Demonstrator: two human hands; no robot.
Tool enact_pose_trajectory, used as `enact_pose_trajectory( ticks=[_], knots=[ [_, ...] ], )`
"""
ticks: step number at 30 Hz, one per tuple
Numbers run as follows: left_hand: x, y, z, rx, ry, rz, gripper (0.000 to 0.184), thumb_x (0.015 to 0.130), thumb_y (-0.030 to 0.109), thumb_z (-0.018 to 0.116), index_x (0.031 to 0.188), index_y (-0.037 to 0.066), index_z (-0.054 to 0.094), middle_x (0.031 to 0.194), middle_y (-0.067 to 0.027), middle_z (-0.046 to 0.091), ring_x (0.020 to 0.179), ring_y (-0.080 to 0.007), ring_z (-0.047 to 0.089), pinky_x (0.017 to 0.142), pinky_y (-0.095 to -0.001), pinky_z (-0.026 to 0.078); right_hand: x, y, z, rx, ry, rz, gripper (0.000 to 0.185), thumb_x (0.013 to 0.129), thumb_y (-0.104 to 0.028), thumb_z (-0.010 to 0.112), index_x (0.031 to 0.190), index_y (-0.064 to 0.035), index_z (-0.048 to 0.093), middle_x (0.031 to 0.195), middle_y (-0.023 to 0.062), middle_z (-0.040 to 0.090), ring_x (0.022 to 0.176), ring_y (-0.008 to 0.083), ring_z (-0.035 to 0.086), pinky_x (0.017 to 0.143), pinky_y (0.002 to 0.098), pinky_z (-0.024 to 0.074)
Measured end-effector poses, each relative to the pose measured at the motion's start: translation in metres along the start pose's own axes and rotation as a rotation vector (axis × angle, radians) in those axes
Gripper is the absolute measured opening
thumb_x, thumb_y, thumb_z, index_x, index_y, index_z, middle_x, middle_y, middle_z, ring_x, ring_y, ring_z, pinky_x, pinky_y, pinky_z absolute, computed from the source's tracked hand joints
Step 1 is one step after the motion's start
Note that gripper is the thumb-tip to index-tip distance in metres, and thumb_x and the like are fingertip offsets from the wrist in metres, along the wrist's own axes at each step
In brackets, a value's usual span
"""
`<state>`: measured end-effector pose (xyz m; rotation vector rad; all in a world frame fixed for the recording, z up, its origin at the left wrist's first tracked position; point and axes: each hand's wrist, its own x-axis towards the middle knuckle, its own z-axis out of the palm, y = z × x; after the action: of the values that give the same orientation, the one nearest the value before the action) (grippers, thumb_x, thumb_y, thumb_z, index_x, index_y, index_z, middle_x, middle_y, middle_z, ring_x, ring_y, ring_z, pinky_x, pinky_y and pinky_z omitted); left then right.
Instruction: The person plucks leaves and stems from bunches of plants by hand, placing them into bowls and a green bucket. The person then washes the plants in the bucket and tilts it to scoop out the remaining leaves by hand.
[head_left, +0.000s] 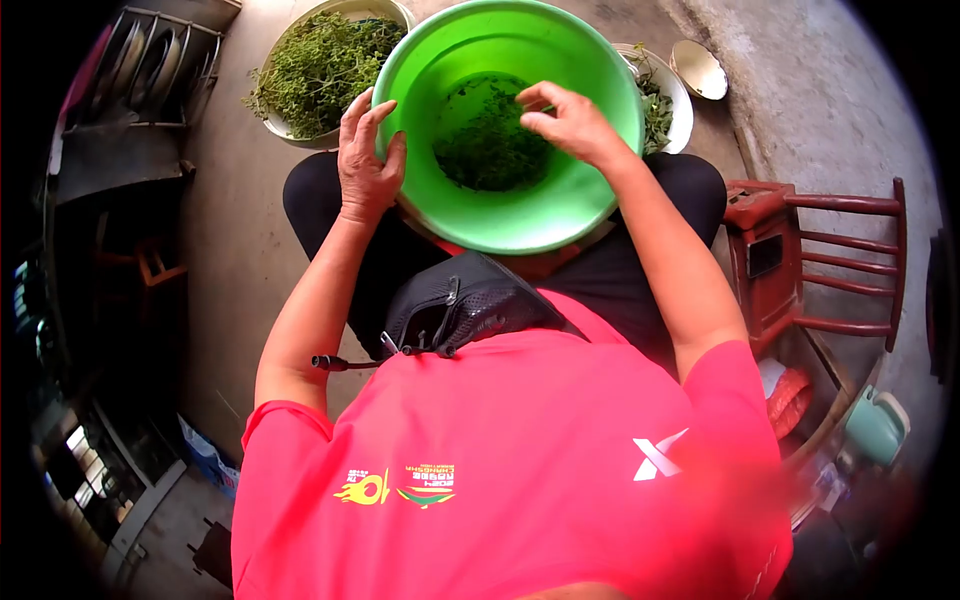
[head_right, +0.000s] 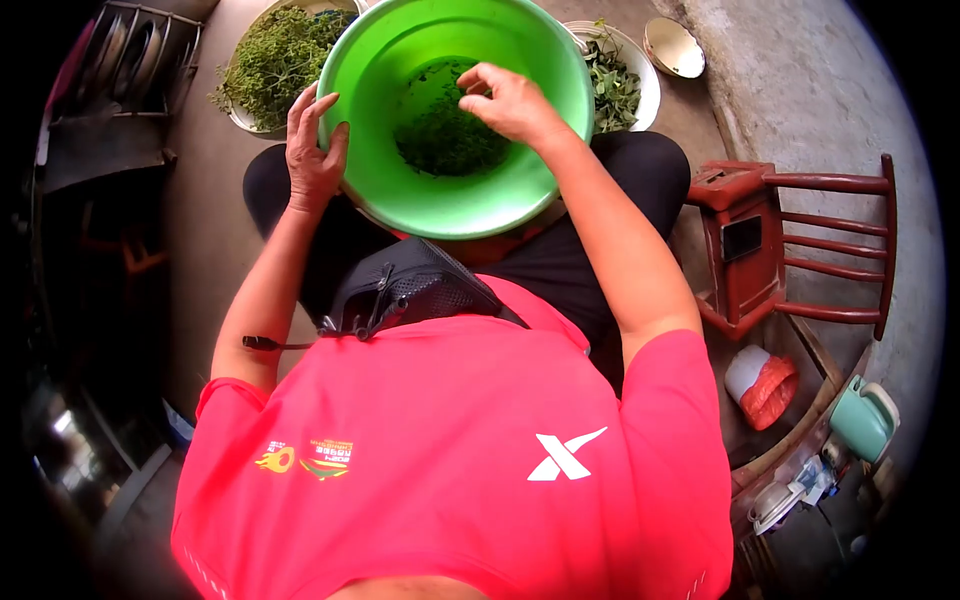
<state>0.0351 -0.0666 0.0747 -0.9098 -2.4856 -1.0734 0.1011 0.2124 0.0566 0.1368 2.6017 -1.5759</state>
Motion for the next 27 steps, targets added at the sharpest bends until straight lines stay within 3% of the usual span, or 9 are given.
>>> enact_pose_trajectory(
  ticks=[4,11,15,17,18,20,21,23,27],
  knots=[
    [-0.002,0.0,0.001,-0.033,-0.037,-0.013,0.042,0.073,0.0,0.06,0.114,0.008,0.056,0.13,-0.0192,0.044,0.119,-0.0353,0.046,0.098,-0.0398,0.04,0.024,0.051,0.051,-0.534,-0.223,0.161,0.076,0.072,-0.033,0.072,0.138,-0.0158,0.037,0.138,0.0186,0.04,0.121,0.0328,0.046,0.095,0.0408,0.0435],
    [-0.004,0.008,-0.001,-0.106,-0.07,-0.089,0.039,0.074,-0.001,0.059,0.112,0.007,0.058,0.133,-0.0202,0.042,0.124,-0.0347,0.042,0.102,-0.0399,0.035,0.049,0.069,0.095,-0.678,-0.352,0.419,0.114,0.062,-0.039,0.082,0.146,-0.0293,0.005,0.152,0.0138,-0.001,0.13,0.0414,0.031,0.102,0.0472,0.0378],
    [-0.004,0.009,-0.001,-0.145,-0.085,-0.105,0.037,0.075,0.0,0.059,0.112,0.007,0.058,0.133,-0.0209,0.041,0.124,-0.0354,0.042,0.101,-0.0398,0.035,0.036,0.107,0.115,-0.771,-0.286,0.336,0.097,0.067,-0.04,0.077,0.144,-0.02,0.022,0.148,0.0203,0.019,0.126,0.0402,0.038,0.101,0.0468,0.0382],
    [-0.004,0.007,-0.001,-0.131,-0.088,-0.094,0.037,0.076,0.0,0.058,0.112,0.007,0.058,0.132,-0.021,0.041,0.123,-0.0356,0.042,0.101,-0.0398,0.036,0.045,0.141,0.124,-0.588,-0.358,0.508,0.076,0.071,-0.032,0.074,0.135,-0.0138,0.038,0.135,0.0205,0.042,0.119,0.0385,0.048,0.098,0.0464,0.0411],
    [-0.004,0.007,-0.001,-0.121,-0.096,-0.081,0.037,0.076,0.001,0.058,0.112,0.007,0.058,0.131,-0.0212,0.042,0.123,-0.0359,0.042,0.101,-0.0399,0.036,0.049,0.145,0.126,-0.592,-0.358,0.505,0.076,0.071,-0.032,0.074,0.135,-0.0138,0.038,0.135,0.0205,0.042,0.119,0.0385,0.048,0.098,0.0464,0.0411],
    [-0.004,0.009,-0.002,-0.098,-0.086,-0.058,0.037,0.077,0.002,0.058,0.113,0.007,0.057,0.129,-0.0216,0.044,0.121,-0.0362,0.043,0.1,-0.0404,0.037,0.05,0.151,0.125,-0.629,-0.26,0.461,0.054,0.074,-0.019,0.069,0.123,-0.0085,0.05,0.114,0.0167,0.06,0.099,0.0336,0.061,0.083,0.0446,0.0522],
    [-0.004,0.009,-0.002,-0.084,-0.084,-0.062,0.036,0.077,0.002,0.058,0.113,0.007,0.057,0.128,-0.0215,0.045,0.121,-0.0362,0.043,0.1,-0.0407,0.037,0.049,0.137,0.116,-0.636,-0.256,0.46,0.054,0.074,-0.019,0.069,0.123,-0.0085,0.05,0.114,0.0167,0.06,0.099,0.0336,0.061,0.083,0.0446,0.0522],
    [-0.004,0.008,-0.001,-0.075,-0.069,-0.061,0.036,0.077,0.002,0.058,0.113,0.007,0.057,0.127,-0.0215,0.045,0.12,-0.0363,0.044,0.1,-0.041,0.037,0.048,0.106,0.094,-0.042,-0.346,0.638,0.045,0.074,-0.012,0.066,0.117,-0.0072,0.052,0.101,0.0152,0.062,0.082,0.0276,0.065,0.067,0.0398,0.0574],
    [-0.002,0.011,-0.005,0.103,0.002,0.052,0.035,0.076,0.002,0.059,0.111,0.007,0.058,0.125,-0.019,0.048,0.114,-0.0344,0.048,0.094,-0.0397,0.04,0.038,0.078,0.072,0.313,-0.29,0.695,0.034,0.075,-0.006,0.061,0.109,-0.0009,0.056,0.092,0.0127,0.06,0.077,0.0229,0.063,0.055,0.0331,0.0576]
  ],
)
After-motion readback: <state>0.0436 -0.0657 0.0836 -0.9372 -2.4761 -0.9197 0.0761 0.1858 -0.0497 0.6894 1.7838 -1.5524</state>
